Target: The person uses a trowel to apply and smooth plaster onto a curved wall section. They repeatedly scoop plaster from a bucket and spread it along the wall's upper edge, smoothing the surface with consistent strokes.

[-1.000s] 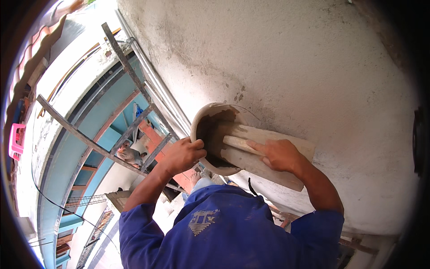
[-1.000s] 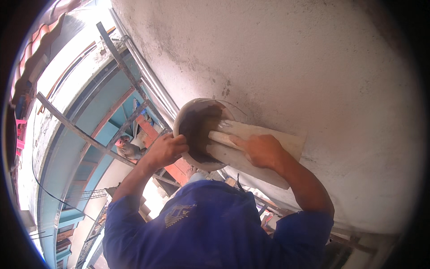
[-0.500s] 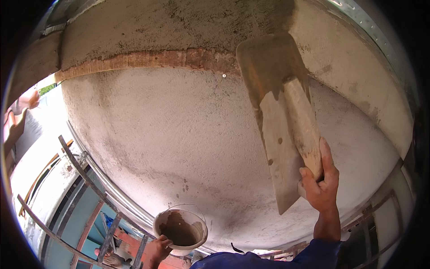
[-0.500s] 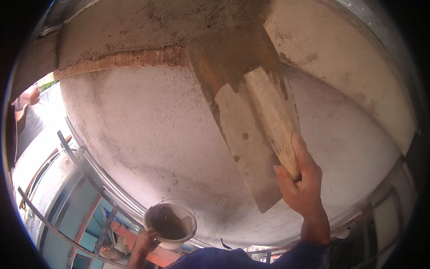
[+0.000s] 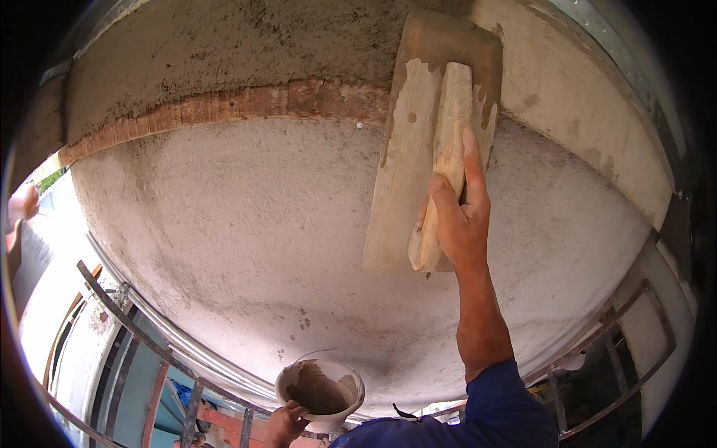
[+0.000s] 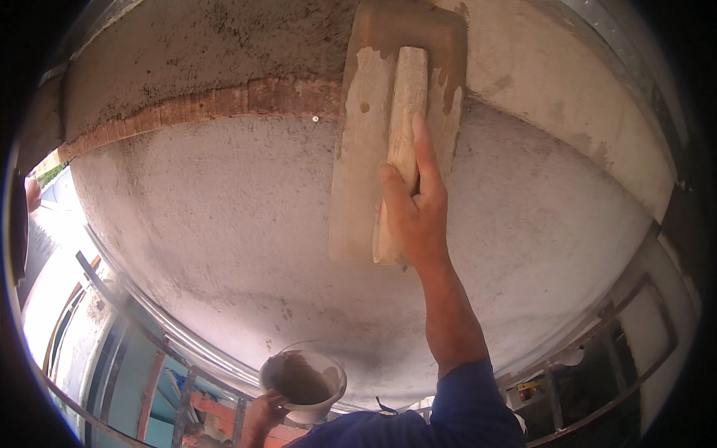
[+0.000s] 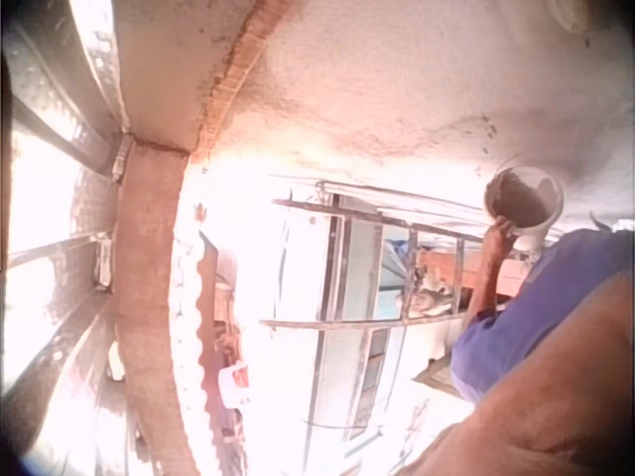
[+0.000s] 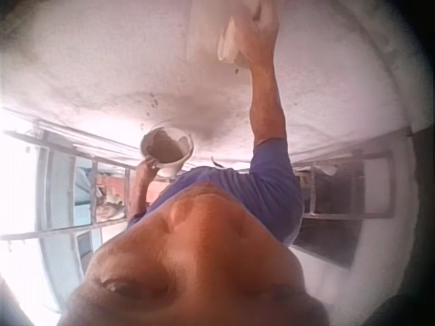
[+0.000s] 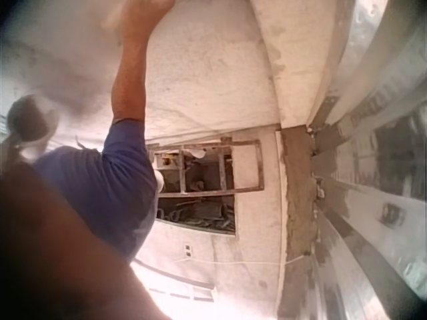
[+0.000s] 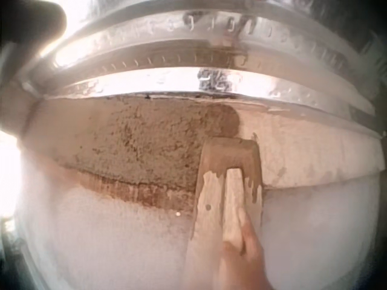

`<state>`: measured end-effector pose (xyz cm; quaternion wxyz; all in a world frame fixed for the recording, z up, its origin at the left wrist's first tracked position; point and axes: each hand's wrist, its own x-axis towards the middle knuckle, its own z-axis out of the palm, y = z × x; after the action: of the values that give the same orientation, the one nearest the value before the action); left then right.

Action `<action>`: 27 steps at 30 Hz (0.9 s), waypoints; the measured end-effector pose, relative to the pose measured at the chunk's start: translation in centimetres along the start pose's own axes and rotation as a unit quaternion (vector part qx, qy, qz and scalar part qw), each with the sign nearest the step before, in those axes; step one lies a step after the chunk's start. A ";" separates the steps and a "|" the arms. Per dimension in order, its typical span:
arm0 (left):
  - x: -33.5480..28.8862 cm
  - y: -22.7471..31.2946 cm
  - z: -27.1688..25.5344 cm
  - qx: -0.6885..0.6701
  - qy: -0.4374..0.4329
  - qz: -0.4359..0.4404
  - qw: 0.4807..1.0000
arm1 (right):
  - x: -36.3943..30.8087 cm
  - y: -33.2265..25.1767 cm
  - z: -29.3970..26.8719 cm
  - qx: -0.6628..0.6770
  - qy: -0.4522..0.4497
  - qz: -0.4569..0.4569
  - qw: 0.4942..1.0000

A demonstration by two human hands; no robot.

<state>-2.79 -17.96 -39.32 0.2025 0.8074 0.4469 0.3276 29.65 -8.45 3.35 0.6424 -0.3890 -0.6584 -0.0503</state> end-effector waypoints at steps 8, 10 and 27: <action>0.1 -1.0 0.7 0.017 -0.027 -0.022 0.999 | 4.4 -2.9 0.4 0.018 0.021 0.068 0.997; 0.1 -1.0 0.7 0.028 -0.025 -0.033 0.999 | 4.3 -2.9 0.4 0.012 0.012 0.052 0.998; -1.6 -2.5 1.7 0.057 -0.035 -0.040 0.997 | 2.9 -1.0 -0.5 -0.047 0.037 0.004 0.998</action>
<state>-3.69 -18.06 -42.60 0.1847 0.8101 0.4892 0.2653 29.83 -8.19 6.42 0.6477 -0.4194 -0.6293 -0.0928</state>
